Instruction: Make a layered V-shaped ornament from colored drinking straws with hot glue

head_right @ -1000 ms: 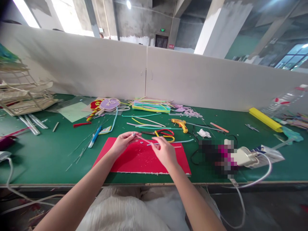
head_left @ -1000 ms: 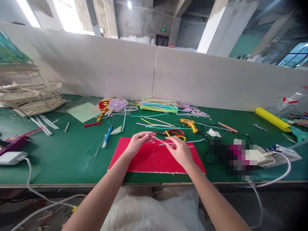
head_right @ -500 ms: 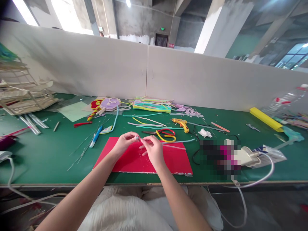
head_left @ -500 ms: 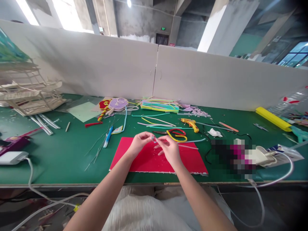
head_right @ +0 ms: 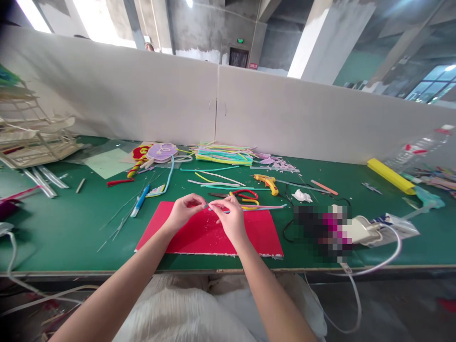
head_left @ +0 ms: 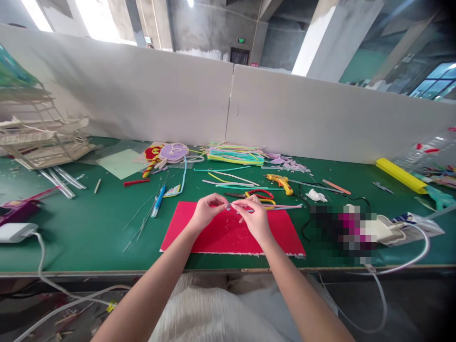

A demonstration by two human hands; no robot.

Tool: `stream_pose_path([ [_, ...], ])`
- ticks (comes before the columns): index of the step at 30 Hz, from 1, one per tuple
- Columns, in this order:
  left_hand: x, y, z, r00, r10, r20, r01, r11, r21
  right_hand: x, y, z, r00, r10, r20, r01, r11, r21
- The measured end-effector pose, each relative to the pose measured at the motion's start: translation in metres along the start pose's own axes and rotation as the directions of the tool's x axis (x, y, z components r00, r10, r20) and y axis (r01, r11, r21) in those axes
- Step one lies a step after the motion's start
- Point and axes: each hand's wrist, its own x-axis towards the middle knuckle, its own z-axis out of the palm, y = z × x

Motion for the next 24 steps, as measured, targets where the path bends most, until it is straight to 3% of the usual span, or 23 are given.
stream_pose_path([
  [8,-0.004,0.004,0.002,0.993,0.122,0.005,-0.120,0.966,0.229,0.000,0.004,-0.004,1.000,-0.013,0.004,0.013,0.999,-0.032],
  [18,-0.005,0.004,0.000,0.996,0.091,-0.004,-0.086,0.954,0.287,-0.004,0.005,-0.002,0.999,0.039,0.016,-0.038,0.999,-0.027],
  [24,-0.004,0.001,-0.001,0.998,0.035,0.061,-0.051,0.957,0.287,0.006,0.011,-0.014,0.984,-0.011,0.178,0.017,0.999,-0.035],
])
